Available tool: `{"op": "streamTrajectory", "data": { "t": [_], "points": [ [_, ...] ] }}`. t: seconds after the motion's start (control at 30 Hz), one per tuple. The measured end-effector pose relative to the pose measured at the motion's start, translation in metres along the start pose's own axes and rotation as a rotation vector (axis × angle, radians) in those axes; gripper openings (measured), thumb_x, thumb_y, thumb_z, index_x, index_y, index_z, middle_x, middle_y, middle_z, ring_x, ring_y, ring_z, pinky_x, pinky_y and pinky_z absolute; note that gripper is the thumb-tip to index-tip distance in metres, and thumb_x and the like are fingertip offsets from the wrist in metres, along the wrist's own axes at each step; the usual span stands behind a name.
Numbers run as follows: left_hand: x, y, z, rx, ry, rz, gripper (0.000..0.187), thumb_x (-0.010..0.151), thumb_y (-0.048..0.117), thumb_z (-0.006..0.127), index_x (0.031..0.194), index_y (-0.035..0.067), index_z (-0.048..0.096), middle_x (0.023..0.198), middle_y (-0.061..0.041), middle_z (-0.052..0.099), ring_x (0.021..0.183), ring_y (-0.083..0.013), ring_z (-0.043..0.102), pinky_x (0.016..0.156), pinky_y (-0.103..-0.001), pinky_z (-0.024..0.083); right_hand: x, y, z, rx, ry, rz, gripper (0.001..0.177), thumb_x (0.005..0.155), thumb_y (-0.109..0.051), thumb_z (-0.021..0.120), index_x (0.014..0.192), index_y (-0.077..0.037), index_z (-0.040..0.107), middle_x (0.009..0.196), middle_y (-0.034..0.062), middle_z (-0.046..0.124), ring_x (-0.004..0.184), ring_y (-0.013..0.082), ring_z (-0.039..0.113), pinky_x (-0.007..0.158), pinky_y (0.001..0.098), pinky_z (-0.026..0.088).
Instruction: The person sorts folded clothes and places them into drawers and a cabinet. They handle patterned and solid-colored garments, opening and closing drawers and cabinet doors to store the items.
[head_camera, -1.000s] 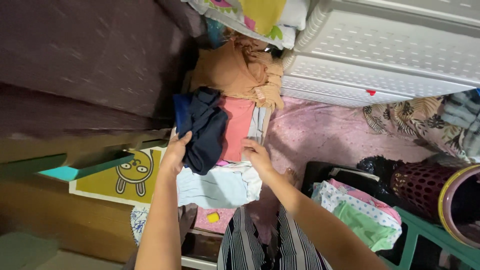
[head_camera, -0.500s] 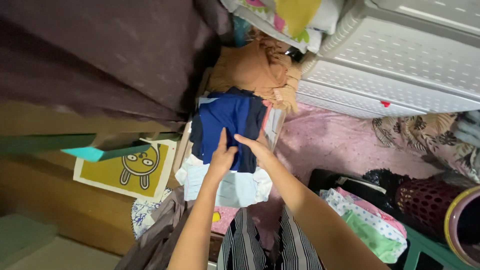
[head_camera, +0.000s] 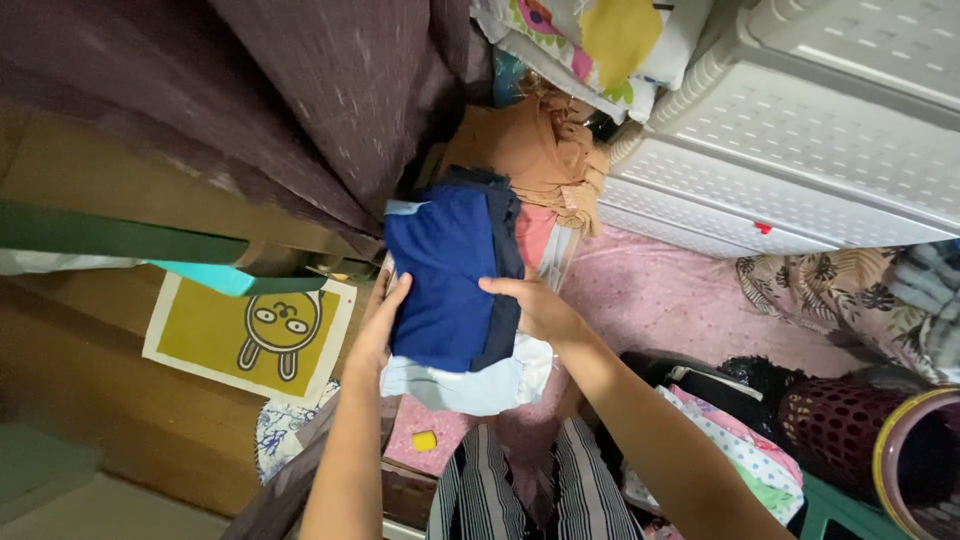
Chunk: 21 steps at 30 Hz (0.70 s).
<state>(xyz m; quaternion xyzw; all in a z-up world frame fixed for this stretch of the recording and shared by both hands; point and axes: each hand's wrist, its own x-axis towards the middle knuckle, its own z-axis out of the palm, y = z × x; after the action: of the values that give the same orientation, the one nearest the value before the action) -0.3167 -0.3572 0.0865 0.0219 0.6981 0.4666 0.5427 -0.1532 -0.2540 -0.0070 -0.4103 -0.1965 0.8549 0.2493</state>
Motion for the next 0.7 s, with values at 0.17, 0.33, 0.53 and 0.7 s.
{"op": "streamTrajectory", "data": {
  "t": [0.17,0.33,0.53,0.7],
  "points": [
    [0.019,-0.037,-0.015,-0.28,-0.122,-0.133,0.089,0.083,0.058,0.064,0.155,0.025,0.024,0.16,-0.018,0.021,0.143,-0.0433,0.023,0.113,-0.061,0.025,-0.043,-0.025,0.019,-0.089,-0.026,0.213,0.046,0.073,-0.001,0.078,0.116,-0.007,0.067,0.102,0.0191,0.071,0.09,0.0333,0.071,0.078,0.0535,0.058],
    [0.035,-0.073,-0.008,-0.494,-0.281,-0.253,0.072,0.085,0.058,0.062,0.144,0.021,0.043,0.145,-0.015,0.042,0.129,-0.0355,0.044,0.109,-0.051,0.036,-0.029,-0.017,-0.037,-0.096,-0.047,0.307,0.047,0.072,-0.008,0.081,0.116,-0.002,0.066,0.099,0.0224,0.071,0.09,0.037,0.071,0.08,0.0572,0.056],
    [0.016,-0.054,0.005,-0.691,-0.359,-0.158,0.042,0.088,0.04,0.068,0.121,0.014,0.067,0.111,-0.013,0.071,0.098,-0.0271,0.068,0.09,-0.043,0.053,-0.034,-0.048,-0.087,-0.214,0.026,0.338,0.045,0.077,-0.017,0.078,0.117,-0.002,0.066,0.101,0.0185,0.07,0.091,0.0334,0.069,0.083,0.0518,0.054],
    [0.03,-0.11,0.006,-0.754,-0.335,-0.185,0.051,0.085,0.041,0.073,0.124,0.008,0.066,0.117,-0.02,0.067,0.102,-0.035,0.068,0.094,-0.052,0.053,-0.048,-0.07,-0.056,-0.162,-0.007,0.476,0.054,0.085,-0.049,0.069,0.12,-0.008,0.066,0.11,0.0225,0.069,0.099,0.0366,0.068,0.089,0.0535,0.054]
  ]
}}
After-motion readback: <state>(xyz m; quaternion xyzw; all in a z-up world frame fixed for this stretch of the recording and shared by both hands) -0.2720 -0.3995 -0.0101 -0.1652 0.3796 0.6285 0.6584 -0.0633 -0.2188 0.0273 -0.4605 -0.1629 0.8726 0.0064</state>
